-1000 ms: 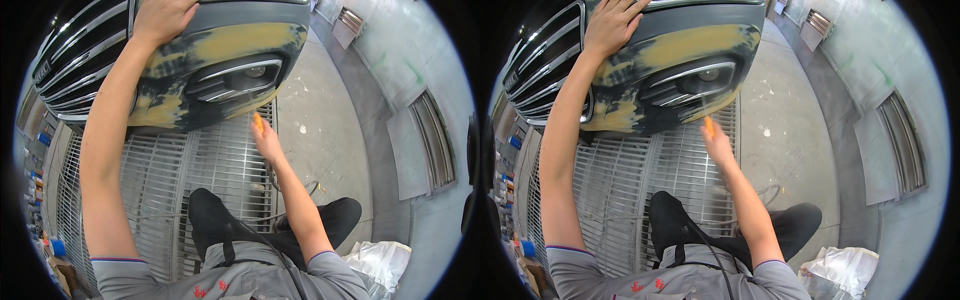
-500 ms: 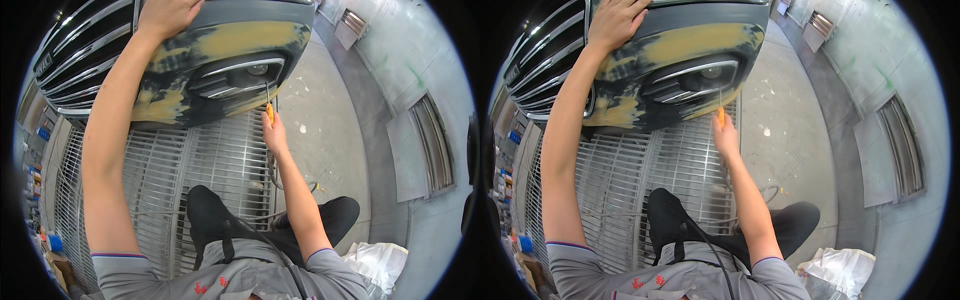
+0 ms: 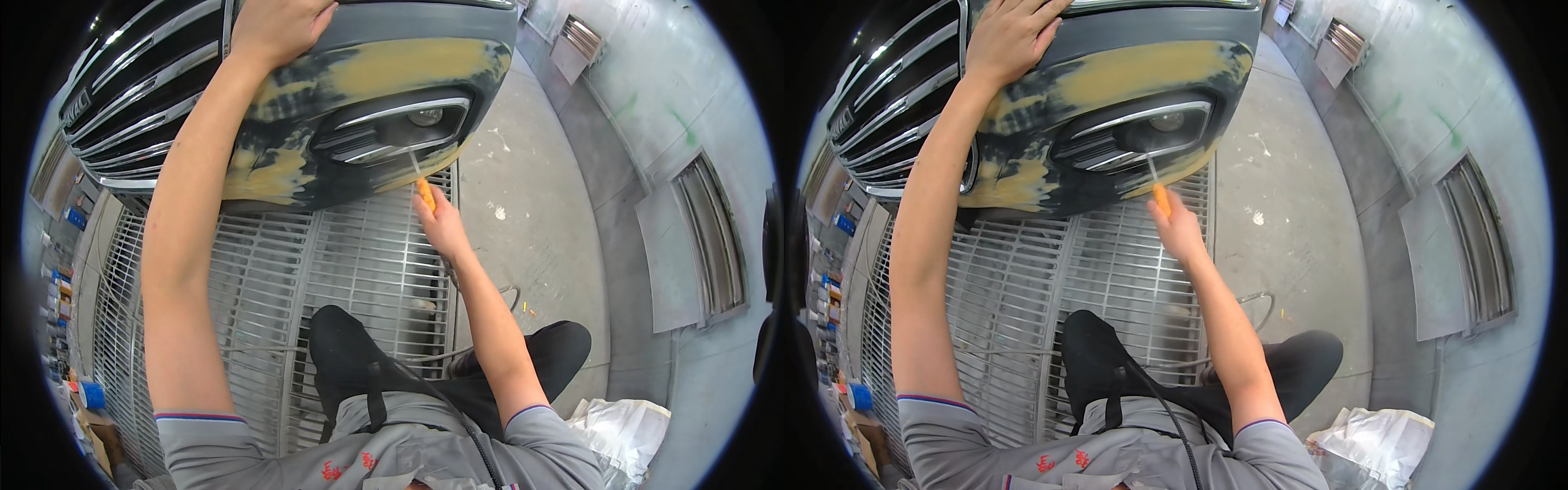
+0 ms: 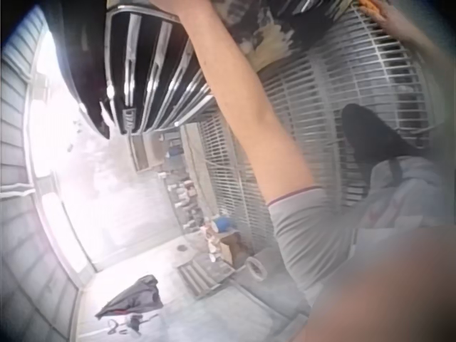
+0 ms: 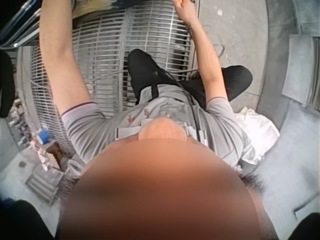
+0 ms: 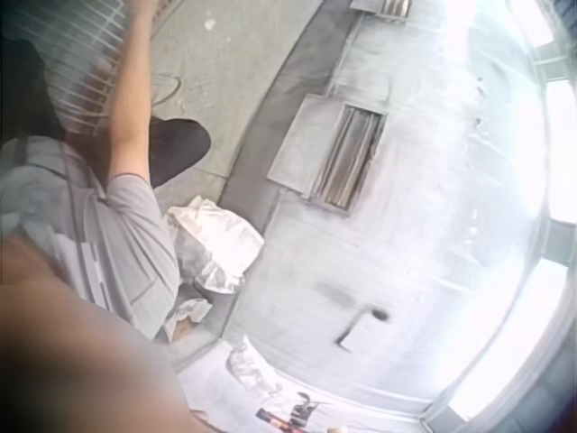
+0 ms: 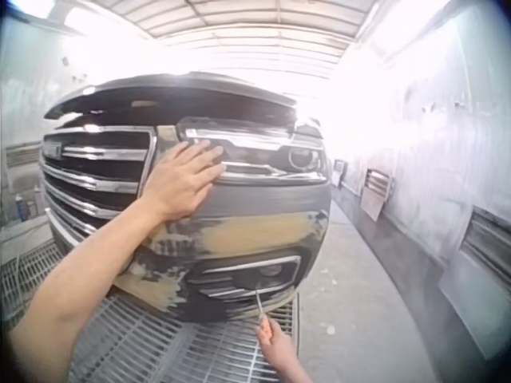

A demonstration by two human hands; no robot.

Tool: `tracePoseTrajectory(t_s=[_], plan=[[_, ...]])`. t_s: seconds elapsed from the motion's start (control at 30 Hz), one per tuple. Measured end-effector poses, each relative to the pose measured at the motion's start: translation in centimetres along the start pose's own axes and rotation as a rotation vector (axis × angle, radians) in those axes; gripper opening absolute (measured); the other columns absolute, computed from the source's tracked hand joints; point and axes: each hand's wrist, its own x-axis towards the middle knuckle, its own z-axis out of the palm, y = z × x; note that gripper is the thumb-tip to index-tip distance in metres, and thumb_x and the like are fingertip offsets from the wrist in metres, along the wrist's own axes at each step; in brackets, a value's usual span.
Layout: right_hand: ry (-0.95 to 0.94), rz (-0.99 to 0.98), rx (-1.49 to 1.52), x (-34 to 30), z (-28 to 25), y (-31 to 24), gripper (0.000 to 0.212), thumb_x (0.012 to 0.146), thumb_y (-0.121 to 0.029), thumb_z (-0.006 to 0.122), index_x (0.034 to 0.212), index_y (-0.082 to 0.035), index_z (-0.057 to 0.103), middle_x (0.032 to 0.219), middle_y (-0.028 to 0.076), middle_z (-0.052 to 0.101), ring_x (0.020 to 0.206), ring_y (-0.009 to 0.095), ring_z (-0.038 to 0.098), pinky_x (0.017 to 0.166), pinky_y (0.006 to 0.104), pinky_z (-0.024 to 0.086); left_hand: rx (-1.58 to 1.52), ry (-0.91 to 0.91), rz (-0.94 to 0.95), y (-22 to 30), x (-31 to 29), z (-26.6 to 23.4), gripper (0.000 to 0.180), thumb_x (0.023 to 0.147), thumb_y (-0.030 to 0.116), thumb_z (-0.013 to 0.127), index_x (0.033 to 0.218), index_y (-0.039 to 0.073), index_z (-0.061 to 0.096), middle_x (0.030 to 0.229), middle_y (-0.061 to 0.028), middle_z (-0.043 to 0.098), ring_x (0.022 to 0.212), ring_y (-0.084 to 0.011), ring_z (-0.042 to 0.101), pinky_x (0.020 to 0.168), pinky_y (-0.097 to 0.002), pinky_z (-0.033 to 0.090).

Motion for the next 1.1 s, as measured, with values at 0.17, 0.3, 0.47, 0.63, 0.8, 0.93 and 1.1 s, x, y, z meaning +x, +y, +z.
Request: tracePoseTrajectory(t_s=[0.17, 0.3, 0.47, 0.63, 0.8, 0.93, 1.1], plan=[[0.054, 0.040, 0.019, 0.5, 0.4, 1.8, 0.056, 0.107, -0.045, 0.060, 0.146, -0.005, 0.058, 0.116, 0.028, 0.074, 0.112, 0.047, 0.071, 0.096, 0.0482, 0.055, 0.006, 0.001, 0.003, -0.1, -0.1, 0.0, 0.040, 0.095, 0.023, 0.068, 0.134, 0.014, 0.072, 0.156, -0.0076, 0.059, 0.148, -0.0297, 0.049, 0.123, -0.0512, 0.035], [0.249, 0.156, 0.137, 1.8, -0.6, 3.5, 0.054, 0.108, -0.045, 0.059, 0.144, -0.005, 0.059, 0.112, 0.026, 0.075, 0.108, 0.043, 0.072, 0.094, 0.0471, 0.055, -0.001, 0.005, -0.004, 0.1, 0.1, 0.1, 0.040, 0.095, 0.023, 0.067, 0.134, 0.014, 0.072, 0.156, -0.0075, 0.059, 0.148, -0.0295, 0.049, 0.123, -0.0510, 0.035], [0.346, 0.145, 0.200, 3.4, -3.6, 2.4, 0.050, 0.109, -0.041, 0.059, 0.141, -0.002, 0.062, 0.111, 0.022, 0.076, 0.105, 0.035, 0.073, 0.092, 0.0435, 0.055, 0.042, 0.000, 0.009, 0.0, 0.1, 0.2, 0.040, 0.095, 0.022, 0.067, 0.134, 0.013, 0.072, 0.155, -0.0085, 0.059, 0.148, -0.0303, 0.049, 0.123, -0.0510, 0.035], [0.318, 0.002, 0.222, 4.8, -4.8, 0.2, 0.053, 0.109, -0.042, 0.060, 0.145, -0.003, 0.060, 0.109, 0.021, 0.076, 0.100, 0.034, 0.074, 0.089, 0.0420, 0.055, -0.003, 0.015, 0.003, 0.0, 0.1, -0.1, 0.039, 0.095, 0.021, 0.066, 0.133, 0.012, 0.073, 0.154, -0.0090, 0.060, 0.148, -0.0310, 0.049, 0.123, -0.0515, 0.035], [0.186, -0.168, 0.180, 2.1, -1.3, -3.4, 0.044, 0.112, -0.039, 0.060, 0.140, -0.006, 0.059, 0.071, -0.004, 0.056, 0.056, 0.006, 0.048, 0.052, 0.0262, 0.042, -0.003, 0.037, -0.005, 0.0, -0.1, 0.4, 0.039, 0.095, 0.021, 0.066, 0.133, 0.014, 0.072, 0.155, -0.0081, 0.060, 0.148, -0.0307, 0.050, 0.122, -0.0519, 0.036], [0.044, -0.243, 0.122, -0.6, 1.8, -7.0, 0.047, 0.109, -0.033, 0.063, 0.146, -0.006, 0.057, 0.088, 0.014, 0.070, 0.079, 0.023, 0.067, 0.078, 0.0367, 0.055, -0.003, 0.030, -0.003, -0.2, -0.3, 0.4, 0.039, 0.095, 0.021, 0.066, 0.133, 0.014, 0.072, 0.155, -0.0078, 0.060, 0.147, -0.0306, 0.050, 0.122, -0.0520, 0.036], [-0.131, -0.254, 0.096, -2.7, 5.8, -8.0, 0.058, 0.105, -0.046, 0.065, 0.147, -0.010, 0.049, 0.095, 0.027, 0.074, 0.092, 0.052, 0.071, 0.079, 0.0538, 0.056, 0.005, 0.033, 0.001, 0.0, -0.2, 0.5, 0.038, 0.096, 0.021, 0.065, 0.133, 0.014, 0.072, 0.155, -0.0077, 0.060, 0.147, -0.0306, 0.050, 0.122, -0.0515, 0.036]])
